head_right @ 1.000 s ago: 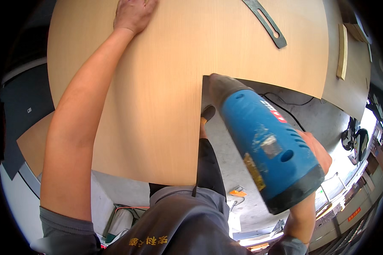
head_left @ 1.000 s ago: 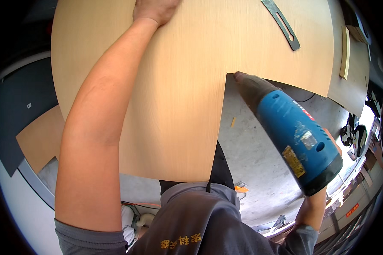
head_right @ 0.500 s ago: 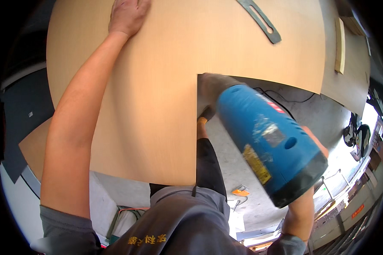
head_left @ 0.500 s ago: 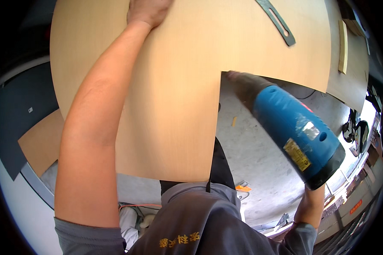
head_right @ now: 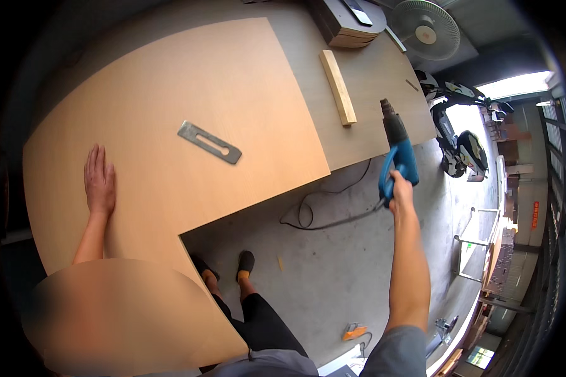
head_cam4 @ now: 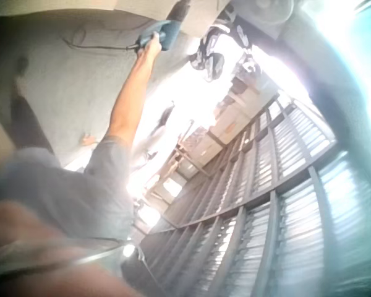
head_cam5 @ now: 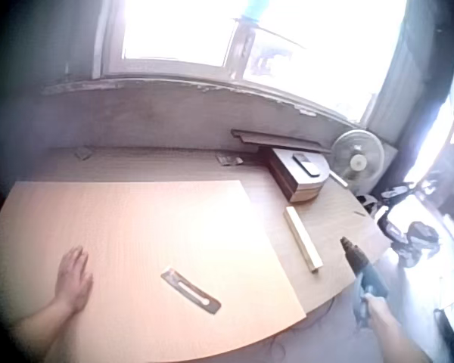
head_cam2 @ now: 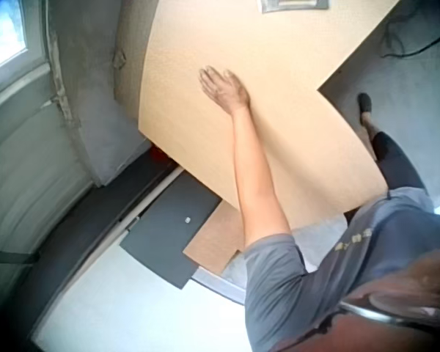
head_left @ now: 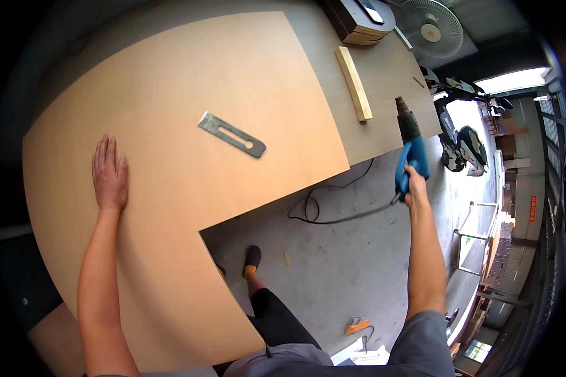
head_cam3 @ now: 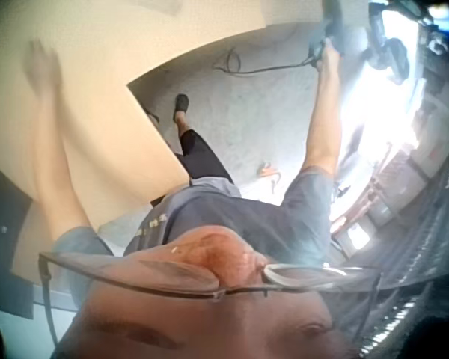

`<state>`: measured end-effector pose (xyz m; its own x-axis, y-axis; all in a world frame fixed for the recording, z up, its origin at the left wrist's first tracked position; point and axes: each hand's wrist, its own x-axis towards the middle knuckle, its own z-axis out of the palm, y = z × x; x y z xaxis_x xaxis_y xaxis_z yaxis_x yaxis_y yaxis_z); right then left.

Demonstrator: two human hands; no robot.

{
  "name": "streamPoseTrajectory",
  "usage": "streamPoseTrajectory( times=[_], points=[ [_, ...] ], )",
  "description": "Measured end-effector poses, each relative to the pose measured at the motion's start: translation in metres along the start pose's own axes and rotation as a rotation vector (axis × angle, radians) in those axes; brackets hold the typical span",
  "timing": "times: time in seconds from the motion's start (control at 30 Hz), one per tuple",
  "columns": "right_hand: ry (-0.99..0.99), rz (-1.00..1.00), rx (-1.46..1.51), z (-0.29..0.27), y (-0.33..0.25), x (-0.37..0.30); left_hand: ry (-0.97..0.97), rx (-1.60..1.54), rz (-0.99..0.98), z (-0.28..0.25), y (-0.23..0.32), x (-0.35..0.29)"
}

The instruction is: The person applies a strip of edge banding to the edge of a large wooden board. They use a heat gun to warm the adhesive and a small wooden block to press the banding into place. A utility knife is used to trim the excess material flush with the board's surface.

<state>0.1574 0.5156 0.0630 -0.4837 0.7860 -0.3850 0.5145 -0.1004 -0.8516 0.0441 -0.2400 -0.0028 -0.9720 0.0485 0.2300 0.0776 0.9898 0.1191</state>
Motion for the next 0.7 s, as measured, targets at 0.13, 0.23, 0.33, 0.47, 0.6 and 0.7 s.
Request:
streamPoseTrajectory(
  times=[0.13,0.23,0.33,0.47,0.6,0.7],
  points=[
    [0.093,0.065,-0.059,0.048,-0.025,0.091,-0.039,0.026,-0.009,0.006,-0.002,0.000],
    [0.086,0.061,-0.478,0.063,-0.040,0.129,-0.023,-0.012,0.007,0.008,0.003,0.002],
    [0.022,-0.080,-1.313,0.111,-0.075,0.073,-0.034,0.015,-0.017,-0.010,-0.005,-0.004],
    [0.025,-0.810,-1.408,0.197,-0.101,0.027,-0.013,-0.008,-0.017,-0.010,-0.004,-0.003],
    [0.062,-0.763,-1.320,0.255,-0.067,0.069,0.000,-0.017,0.039,0.010,-0.018,0.000],
    [-0.157,-0.647,-1.184,0.224,-0.083,0.056,0.062,0.075,0.078,0.026,-0.017,0.024]
  ],
)
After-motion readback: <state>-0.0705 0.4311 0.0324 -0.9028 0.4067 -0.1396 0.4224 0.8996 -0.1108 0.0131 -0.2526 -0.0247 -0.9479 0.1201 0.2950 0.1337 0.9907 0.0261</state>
